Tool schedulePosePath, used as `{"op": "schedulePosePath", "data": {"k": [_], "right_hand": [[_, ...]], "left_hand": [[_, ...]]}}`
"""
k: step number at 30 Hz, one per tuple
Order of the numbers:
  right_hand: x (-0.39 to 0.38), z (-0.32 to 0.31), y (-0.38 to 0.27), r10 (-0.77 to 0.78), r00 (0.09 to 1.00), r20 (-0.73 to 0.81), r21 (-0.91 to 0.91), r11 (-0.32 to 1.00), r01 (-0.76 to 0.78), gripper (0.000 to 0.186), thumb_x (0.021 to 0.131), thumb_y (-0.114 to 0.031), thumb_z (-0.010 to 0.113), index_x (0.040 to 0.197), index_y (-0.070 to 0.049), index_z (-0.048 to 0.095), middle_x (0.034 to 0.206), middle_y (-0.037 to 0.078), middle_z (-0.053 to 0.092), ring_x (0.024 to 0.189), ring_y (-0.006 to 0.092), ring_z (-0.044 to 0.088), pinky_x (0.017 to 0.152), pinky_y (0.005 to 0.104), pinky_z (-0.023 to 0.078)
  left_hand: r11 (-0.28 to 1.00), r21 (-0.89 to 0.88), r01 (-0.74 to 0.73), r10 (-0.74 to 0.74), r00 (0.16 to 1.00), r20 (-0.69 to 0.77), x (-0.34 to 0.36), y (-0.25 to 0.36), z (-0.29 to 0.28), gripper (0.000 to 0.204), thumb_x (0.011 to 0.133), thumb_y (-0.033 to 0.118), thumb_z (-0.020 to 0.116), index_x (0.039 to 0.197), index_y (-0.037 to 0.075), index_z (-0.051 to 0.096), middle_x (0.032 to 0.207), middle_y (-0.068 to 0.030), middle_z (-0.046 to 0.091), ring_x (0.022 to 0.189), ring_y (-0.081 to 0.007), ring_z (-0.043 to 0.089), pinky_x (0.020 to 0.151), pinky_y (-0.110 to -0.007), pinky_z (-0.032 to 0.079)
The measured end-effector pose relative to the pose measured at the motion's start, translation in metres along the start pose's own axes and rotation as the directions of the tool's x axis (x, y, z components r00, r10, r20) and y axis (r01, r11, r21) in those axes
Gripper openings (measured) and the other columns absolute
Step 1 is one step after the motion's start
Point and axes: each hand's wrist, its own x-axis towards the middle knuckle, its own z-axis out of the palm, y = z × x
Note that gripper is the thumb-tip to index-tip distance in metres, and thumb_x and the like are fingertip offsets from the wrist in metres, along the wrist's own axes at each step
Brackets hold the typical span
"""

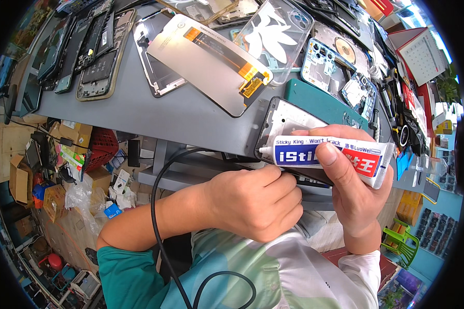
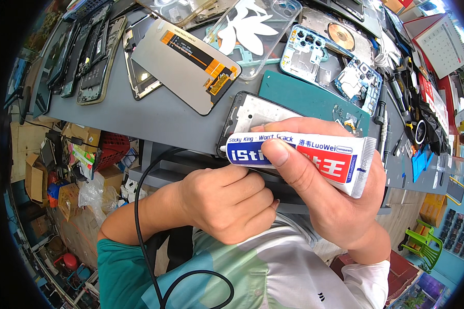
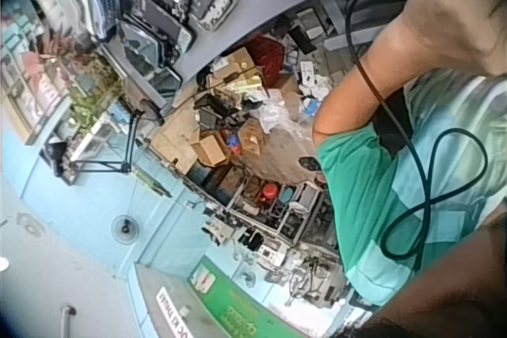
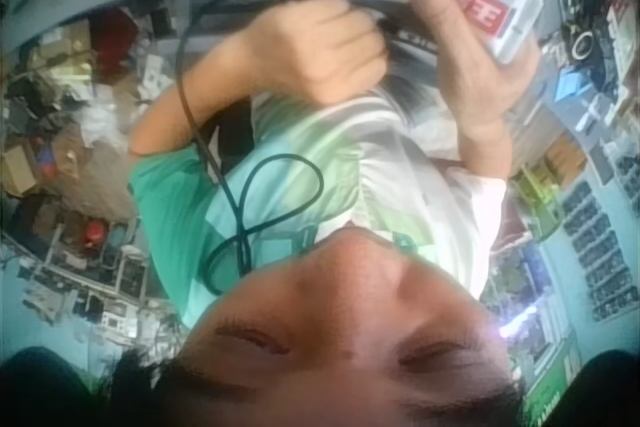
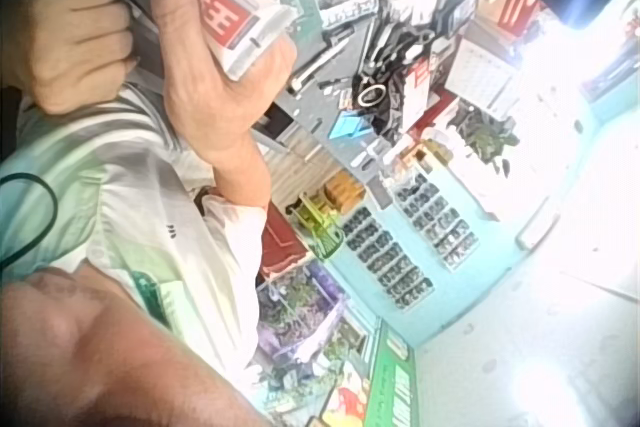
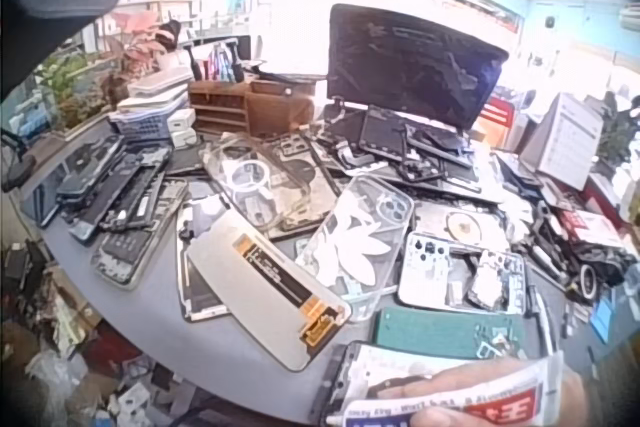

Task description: The person cleans the back of a smartphone chassis, applies adhesive from a tube along the edges, and then attaches a new screen assembly. They press the screen into place and connect internal ribbon cables to the motherboard.

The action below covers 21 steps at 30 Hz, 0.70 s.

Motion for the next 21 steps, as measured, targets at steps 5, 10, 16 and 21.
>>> {"op": "schedulePosePath", "data": {"k": [5, 10, 16, 21], "right_hand": [[0.0005, -0.0016, -0.0012, -0.003, 1.000, 0.012, -0.029, 1.000, 0.004, 0.026, 0.101, -0.008, 0.071, 0.117, 0.013, 0.068, 0.111, 0.028, 0.078, 0.099, 0.0271, 0.077, 0.091, 0.0382, 0.063], [-0.0019, -0.0008, -0.0047, 0.085, 0.996, 0.013, 0.004, 0.996, -0.085, 0.027, 0.102, -0.007, 0.071, 0.119, 0.013, 0.067, 0.110, 0.028, 0.077, 0.099, 0.0282, 0.077, 0.091, 0.0394, 0.063], [-0.0034, -0.0012, -0.0009, 0.041, 0.999, 0.014, 0.008, 0.999, -0.042, 0.027, 0.102, -0.007, 0.071, 0.119, 0.012, 0.066, 0.110, 0.029, 0.077, 0.100, 0.0294, 0.077, 0.092, 0.0408, 0.063], [-0.0038, -0.0004, -0.0008, 0.014, 1.000, 0.018, 0.006, 1.000, -0.014, 0.027, 0.102, -0.008, 0.071, 0.119, 0.012, 0.066, 0.111, 0.029, 0.077, 0.100, 0.0301, 0.078, 0.093, 0.0416, 0.063]], "left_hand": [[1.000, 0.006, 0.002, -0.002, 1.000, 0.000, 0.0003, 0.0002, -0.0002, 0.011, 0.074, 0.013, 0.074, 0.071, 0.009, 0.063, 0.071, 0.0001, 0.058, 0.064, -0.0158, 0.057, 0.058, -0.028, 0.044], [1.000, 0.004, 0.005, -0.005, 1.000, 0.004, -0.0009, 0.0001, 0.0002, 0.011, 0.073, 0.013, 0.073, 0.072, 0.009, 0.064, 0.071, -0.0004, 0.060, 0.064, -0.0155, 0.058, 0.058, -0.028, 0.045], [1.000, 0.004, 0.009, -0.009, 1.000, 0.008, -0.0002, 0.0008, -0.0011, 0.010, 0.073, 0.013, 0.073, 0.073, 0.008, 0.065, 0.072, -0.0007, 0.061, 0.065, -0.0155, 0.059, 0.059, -0.028, 0.046], [1.000, 0.005, 0.017, -0.017, 1.000, 0.006, -0.0002, 0.0011, -0.0012, 0.009, 0.073, 0.013, 0.073, 0.073, 0.008, 0.066, 0.072, -0.0006, 0.062, 0.066, -0.0155, 0.060, 0.059, -0.028, 0.046]]}}
